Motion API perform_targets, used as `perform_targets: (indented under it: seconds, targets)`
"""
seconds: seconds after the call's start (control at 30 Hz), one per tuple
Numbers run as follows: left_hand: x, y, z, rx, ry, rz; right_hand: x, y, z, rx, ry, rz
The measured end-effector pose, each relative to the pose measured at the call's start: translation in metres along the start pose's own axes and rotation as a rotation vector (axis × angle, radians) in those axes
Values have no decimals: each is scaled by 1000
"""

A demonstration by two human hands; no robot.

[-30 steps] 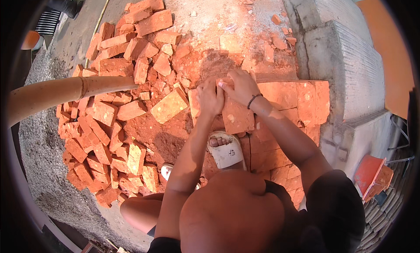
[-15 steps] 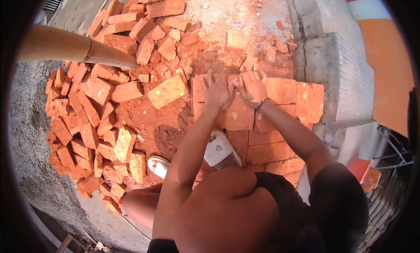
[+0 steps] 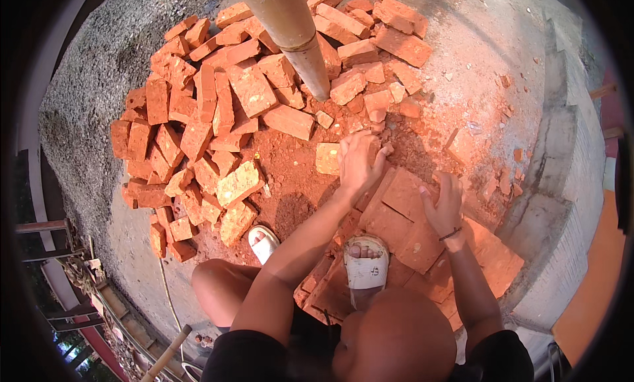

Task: The person repeatedly picks up red bricks from a pile and places them onto a growing stack on the ground. The person uses both hands to lift and position each brick, occasionally adjusting the stack to maintain alignment.

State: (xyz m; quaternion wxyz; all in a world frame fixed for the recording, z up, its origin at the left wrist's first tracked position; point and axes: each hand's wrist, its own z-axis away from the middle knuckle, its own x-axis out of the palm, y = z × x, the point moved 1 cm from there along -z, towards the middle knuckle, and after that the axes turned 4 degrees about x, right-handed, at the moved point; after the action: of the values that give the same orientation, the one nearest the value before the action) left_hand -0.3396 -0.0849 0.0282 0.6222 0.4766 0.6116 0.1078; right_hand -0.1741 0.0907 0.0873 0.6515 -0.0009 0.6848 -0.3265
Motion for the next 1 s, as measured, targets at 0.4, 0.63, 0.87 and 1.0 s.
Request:
perform_targets:
  seconds: [0.4,0.63,0.87,1.0]
  targets:
    - [-113,-204,-154,-1029,276,-547,53,-116,31,-192,-380,-153]
    - [-111,-237,-151,-1007,223,-584,30,-4,117,85,77,255]
    - [-147,-221,-120,-860,205,-249,36,8,127,105,51,199]
    - [-161,-155,-58,-798,103,507,33,5,126,131,5,228]
